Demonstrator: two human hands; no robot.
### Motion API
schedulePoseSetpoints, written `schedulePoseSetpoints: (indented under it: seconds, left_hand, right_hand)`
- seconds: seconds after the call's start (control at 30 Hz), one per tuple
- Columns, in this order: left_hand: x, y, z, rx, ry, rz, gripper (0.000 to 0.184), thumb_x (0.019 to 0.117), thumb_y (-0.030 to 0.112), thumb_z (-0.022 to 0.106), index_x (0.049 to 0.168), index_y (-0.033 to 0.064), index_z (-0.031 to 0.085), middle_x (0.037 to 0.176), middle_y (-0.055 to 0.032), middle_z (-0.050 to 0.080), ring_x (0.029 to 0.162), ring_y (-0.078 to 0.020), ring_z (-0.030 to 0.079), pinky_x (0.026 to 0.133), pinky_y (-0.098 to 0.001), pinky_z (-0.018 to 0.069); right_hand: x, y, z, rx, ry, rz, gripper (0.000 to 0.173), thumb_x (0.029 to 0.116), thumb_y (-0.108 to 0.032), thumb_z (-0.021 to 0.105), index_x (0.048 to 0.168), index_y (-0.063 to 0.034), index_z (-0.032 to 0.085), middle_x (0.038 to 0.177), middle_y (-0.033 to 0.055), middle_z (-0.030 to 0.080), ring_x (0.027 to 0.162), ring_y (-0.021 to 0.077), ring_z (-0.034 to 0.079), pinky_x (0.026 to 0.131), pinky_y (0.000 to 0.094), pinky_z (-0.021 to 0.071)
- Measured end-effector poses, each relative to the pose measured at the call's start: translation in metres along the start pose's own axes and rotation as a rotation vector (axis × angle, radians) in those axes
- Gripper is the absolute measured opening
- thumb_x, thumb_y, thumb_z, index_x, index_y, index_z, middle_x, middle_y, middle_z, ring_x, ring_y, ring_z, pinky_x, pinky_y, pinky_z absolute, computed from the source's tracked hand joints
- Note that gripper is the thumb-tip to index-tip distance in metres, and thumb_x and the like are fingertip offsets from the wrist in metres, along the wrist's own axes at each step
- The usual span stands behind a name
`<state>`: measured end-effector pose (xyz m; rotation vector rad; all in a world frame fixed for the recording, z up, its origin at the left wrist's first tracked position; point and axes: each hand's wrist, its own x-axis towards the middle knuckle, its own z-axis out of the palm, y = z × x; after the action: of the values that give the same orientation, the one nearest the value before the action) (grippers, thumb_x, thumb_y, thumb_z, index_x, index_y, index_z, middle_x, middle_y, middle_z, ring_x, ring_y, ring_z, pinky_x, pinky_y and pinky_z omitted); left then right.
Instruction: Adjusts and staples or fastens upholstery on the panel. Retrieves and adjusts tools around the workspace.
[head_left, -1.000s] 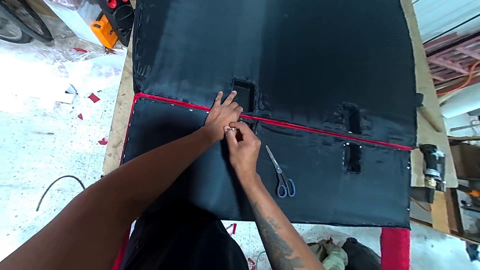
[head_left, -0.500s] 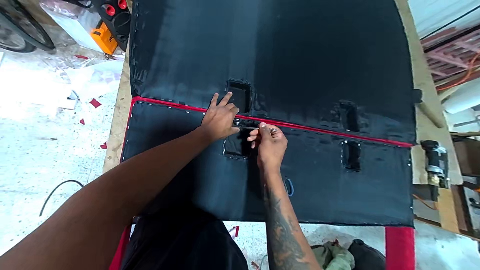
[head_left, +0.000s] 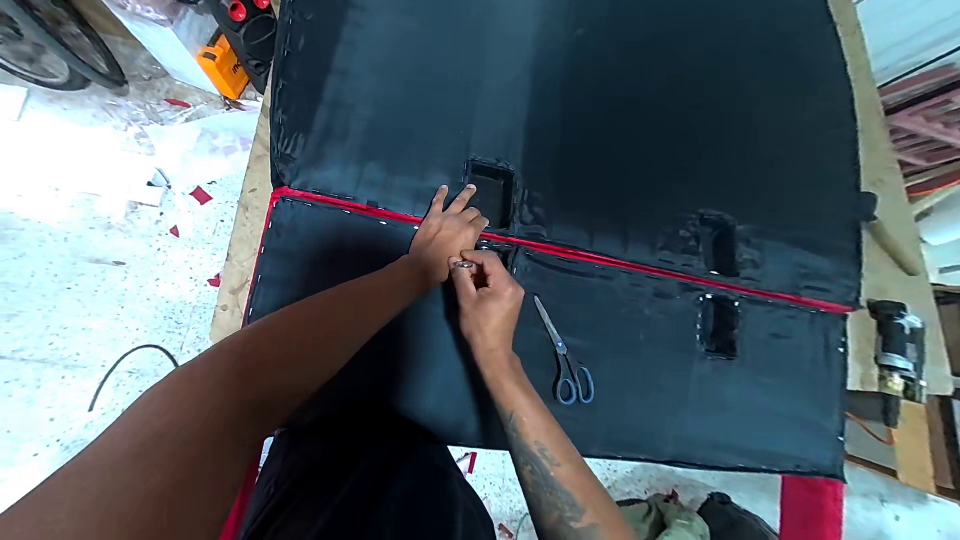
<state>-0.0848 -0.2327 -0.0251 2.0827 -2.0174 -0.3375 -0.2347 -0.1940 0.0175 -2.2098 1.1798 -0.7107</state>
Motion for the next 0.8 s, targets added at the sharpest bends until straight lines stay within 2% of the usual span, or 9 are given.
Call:
schedulePoseSetpoints:
  seconds: [0.07, 0.13, 0.23, 0.33, 0.43, 0.53, 0.63, 0.73, 0.8]
  left_hand:
    - [0.001, -0.001, -0.002, -0.012, -0.004, 0.007, 0.039, 0.0978, 0.031, 0.055, 0.135, 0.0222, 0.065, 0.142, 0.0047, 0.061, 0.156, -0.0269, 0.022, 0.125, -0.065, 0.0108]
    - [0.001, 0.0, -0.003, -0.011, -0.02, -0.004, 0.049, 0.0932, 0.05, 0.061, 0.134, 0.0221, 0.065, 0.142, 0.0046, 0.061, 0.156, -0.0264, 0.022, 0.125, -0.0658, 0.0086]
    - [0.004, 0.002, -0.003, 0.003, -0.014, 0.007, 0.056, 0.091, 0.059, 0.061, 0.131, 0.0202, 0.067, 0.141, 0.003, 0.061, 0.154, -0.026, 0.027, 0.124, -0.0674, 0.0095]
    - [0.005, -0.002, -0.004, 0.008, -0.019, 0.017, 0.058, 0.0896, 0.059, 0.062, 0.132, 0.0206, 0.066, 0.14, 0.0034, 0.062, 0.154, -0.0257, 0.029, 0.124, -0.0671, 0.0099]
    - [0.005, 0.0, -0.003, 0.007, -0.024, 0.017, 0.071, 0.0803, 0.068, 0.066, 0.133, 0.0208, 0.066, 0.141, 0.0034, 0.062, 0.154, -0.0254, 0.028, 0.123, -0.0675, 0.009]
    - [0.003, -0.001, -0.002, 0.007, -0.031, 0.019, 0.07, 0.081, 0.068, 0.065, 0.133, 0.0205, 0.065, 0.141, 0.0031, 0.062, 0.154, -0.0251, 0.028, 0.124, -0.0671, 0.0087]
    - [0.004, 0.0, -0.001, -0.003, -0.02, 0.024, 0.06, 0.087, 0.059, 0.064, 0.133, 0.0201, 0.065, 0.141, 0.0027, 0.062, 0.154, -0.025, 0.028, 0.124, -0.0671, 0.0084]
    - [0.001, -0.001, -0.002, 0.004, -0.036, 0.034, 0.053, 0.0857, 0.041, 0.068, 0.135, 0.0222, 0.064, 0.141, 0.0048, 0.061, 0.154, -0.0237, 0.026, 0.124, -0.0659, 0.0087]
    - [0.004, -0.003, 0.001, 0.013, -0.017, 0.054, 0.038, 0.0971, 0.023, 0.057, 0.135, 0.022, 0.064, 0.141, 0.0048, 0.062, 0.154, -0.0233, 0.029, 0.124, -0.0652, 0.0118]
  right_hand:
    - [0.015, 0.01, -0.008, 0.063, 0.015, 0.016, 0.017, 0.1007, -0.031, 0.066, 0.108, -0.0174, 0.072, 0.08, -0.0042, 0.07, 0.063, 0.0083, 0.065, 0.056, 0.0325, 0.0584]
    - [0.028, 0.034, -0.03, 0.247, 0.025, 0.167, 0.022, 0.1059, -0.03, 0.057, 0.11, -0.0113, 0.068, 0.085, -0.0001, 0.074, 0.066, 0.0123, 0.071, 0.059, 0.0334, 0.0628]
    - [0.036, 0.077, -0.046, 0.742, 0.107, 0.573, 0.027, 0.1069, -0.028, 0.056, 0.109, -0.0036, 0.067, 0.087, 0.0103, 0.076, 0.06, 0.0158, 0.066, 0.049, 0.0283, 0.0526]
    - [0.026, 0.07, -0.043, 0.845, 0.164, 0.666, 0.024, 0.1085, -0.024, 0.053, 0.11, -0.003, 0.064, 0.084, 0.0113, 0.075, 0.056, 0.0153, 0.066, 0.046, 0.0264, 0.0507]
    - [0.011, 0.056, -0.045, 0.679, 0.179, 0.556, 0.025, 0.1083, -0.027, 0.053, 0.109, -0.0039, 0.063, 0.08, 0.0103, 0.074, 0.056, 0.0191, 0.067, 0.049, 0.0315, 0.0554]
    - [0.001, 0.039, -0.042, 0.553, 0.154, 0.38, 0.02, 0.1074, -0.025, 0.055, 0.111, -0.0061, 0.062, 0.086, 0.0095, 0.075, 0.061, 0.0225, 0.07, 0.051, 0.0357, 0.0585]
    - [-0.002, 0.024, -0.032, 0.301, 0.106, 0.202, 0.014, 0.1041, -0.026, 0.061, 0.108, -0.0127, 0.066, 0.085, 0.0001, 0.074, 0.063, 0.0146, 0.07, 0.053, 0.0337, 0.062]
    - [-0.003, 0.012, -0.015, 0.153, 0.096, 0.014, 0.013, 0.1008, -0.02, 0.065, 0.11, -0.0135, 0.072, 0.095, -0.0016, 0.073, 0.076, 0.0079, 0.07, 0.067, 0.0308, 0.0628]
    - [0.0, 0.004, -0.007, 0.082, 0.078, -0.065, 0.016, 0.0985, -0.021, 0.068, 0.112, -0.0146, 0.075, 0.1, -0.001, 0.073, 0.079, 0.0073, 0.068, 0.069, 0.0298, 0.0603]
